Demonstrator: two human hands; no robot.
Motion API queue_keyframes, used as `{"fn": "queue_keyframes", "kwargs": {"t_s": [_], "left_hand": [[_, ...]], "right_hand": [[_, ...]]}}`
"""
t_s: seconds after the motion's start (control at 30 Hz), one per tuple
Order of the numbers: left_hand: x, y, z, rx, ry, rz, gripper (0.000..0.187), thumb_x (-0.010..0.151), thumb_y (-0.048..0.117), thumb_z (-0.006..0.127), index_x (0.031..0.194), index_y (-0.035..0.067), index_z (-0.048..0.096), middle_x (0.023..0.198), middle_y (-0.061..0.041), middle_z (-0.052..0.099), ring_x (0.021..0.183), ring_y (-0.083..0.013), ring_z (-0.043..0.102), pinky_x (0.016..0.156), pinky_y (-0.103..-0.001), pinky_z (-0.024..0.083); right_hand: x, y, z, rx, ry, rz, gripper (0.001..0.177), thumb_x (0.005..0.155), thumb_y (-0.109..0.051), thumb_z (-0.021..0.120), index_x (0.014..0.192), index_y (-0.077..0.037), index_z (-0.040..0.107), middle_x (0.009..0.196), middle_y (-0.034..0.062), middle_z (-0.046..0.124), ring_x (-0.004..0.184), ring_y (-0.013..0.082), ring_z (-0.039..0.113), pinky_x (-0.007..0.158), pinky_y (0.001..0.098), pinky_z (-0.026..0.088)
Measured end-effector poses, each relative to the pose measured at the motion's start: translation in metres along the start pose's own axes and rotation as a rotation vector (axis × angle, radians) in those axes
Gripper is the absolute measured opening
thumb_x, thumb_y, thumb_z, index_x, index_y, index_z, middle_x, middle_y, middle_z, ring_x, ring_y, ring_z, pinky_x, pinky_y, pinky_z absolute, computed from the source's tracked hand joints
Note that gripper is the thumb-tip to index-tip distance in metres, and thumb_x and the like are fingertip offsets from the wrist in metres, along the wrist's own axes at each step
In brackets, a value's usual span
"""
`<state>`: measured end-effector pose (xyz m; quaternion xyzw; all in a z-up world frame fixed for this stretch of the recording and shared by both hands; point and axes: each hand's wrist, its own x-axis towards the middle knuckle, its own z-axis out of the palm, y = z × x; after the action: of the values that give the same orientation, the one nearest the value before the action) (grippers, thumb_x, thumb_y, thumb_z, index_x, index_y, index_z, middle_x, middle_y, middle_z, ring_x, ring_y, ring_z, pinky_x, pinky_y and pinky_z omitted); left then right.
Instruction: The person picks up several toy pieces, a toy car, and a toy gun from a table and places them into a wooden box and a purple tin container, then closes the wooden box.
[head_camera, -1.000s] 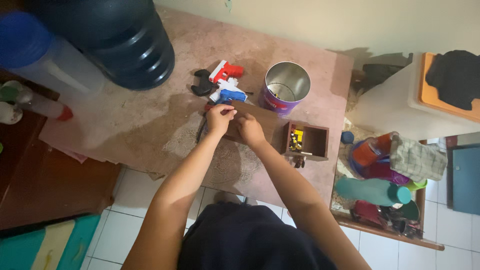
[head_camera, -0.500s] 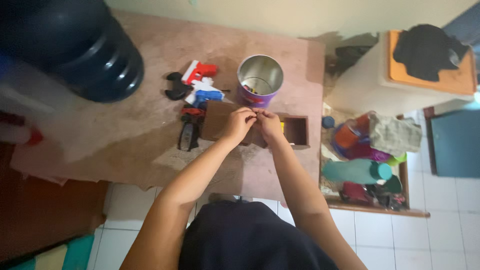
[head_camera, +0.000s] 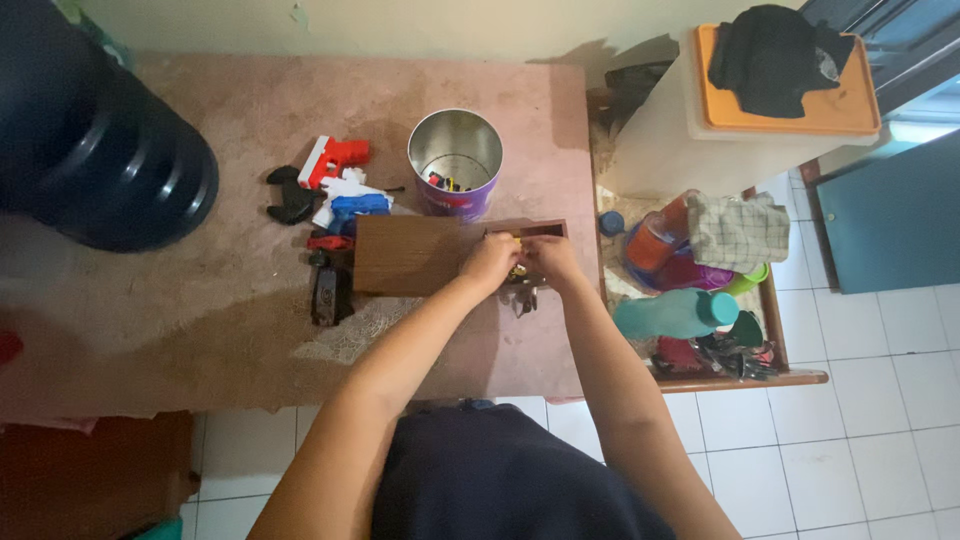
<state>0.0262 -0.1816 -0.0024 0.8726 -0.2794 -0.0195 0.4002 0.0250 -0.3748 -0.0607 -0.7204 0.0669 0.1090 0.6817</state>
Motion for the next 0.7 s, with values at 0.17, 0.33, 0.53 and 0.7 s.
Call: {"fn": "queue_keyframes", "kwargs": {"t_s": [0.17, 0.33, 0.53, 0.7], "left_hand": [[-0.004, -0.018, 0.030, 0.096, -0.100, 0.090, 0.015, 0.088, 0.012, 0.060, 0.088, 0.002, 0.071, 0.095, -0.018, 0.070, 0.096, -0.0390, 0.068, 0.083, -0.049, 0.054], [-0.007, -0.016, 0.036, 0.254, -0.145, 0.139, 0.021, 0.087, 0.012, 0.054, 0.085, 0.000, 0.071, 0.098, -0.019, 0.072, 0.099, -0.0391, 0.070, 0.082, -0.049, 0.056], [-0.004, -0.001, 0.024, 0.448, -0.335, 0.082, 0.018, 0.082, 0.002, 0.058, 0.086, -0.001, 0.075, 0.097, -0.021, 0.074, 0.096, -0.0373, 0.073, 0.081, -0.048, 0.059], [-0.009, -0.002, 0.025, 0.429, -0.286, 0.048, 0.018, 0.081, 0.002, 0.058, 0.087, -0.002, 0.075, 0.097, -0.022, 0.074, 0.094, -0.0380, 0.073, 0.080, -0.048, 0.060]], "right_hand": [[0.010, 0.014, -0.006, -0.964, -0.133, -0.594, 0.034, 0.068, -0.018, 0.081, 0.097, 0.000, 0.078, 0.085, 0.0146, 0.074, 0.075, 0.0255, 0.073, 0.070, 0.0365, 0.056], [0.013, 0.020, 0.012, -0.294, 0.103, 0.143, 0.020, 0.086, -0.012, 0.067, 0.087, 0.005, 0.077, 0.075, 0.0155, 0.074, 0.065, 0.0165, 0.066, 0.060, 0.0382, 0.052], [0.014, 0.022, 0.011, -0.417, 0.043, 0.084, 0.022, 0.083, -0.012, 0.068, 0.090, 0.007, 0.077, 0.073, 0.0186, 0.074, 0.063, 0.0194, 0.069, 0.061, 0.0377, 0.054], [0.017, 0.019, 0.010, -0.470, 0.030, 0.058, 0.022, 0.085, -0.014, 0.068, 0.092, 0.005, 0.077, 0.073, 0.0187, 0.073, 0.065, 0.0189, 0.068, 0.061, 0.0376, 0.053]]}}
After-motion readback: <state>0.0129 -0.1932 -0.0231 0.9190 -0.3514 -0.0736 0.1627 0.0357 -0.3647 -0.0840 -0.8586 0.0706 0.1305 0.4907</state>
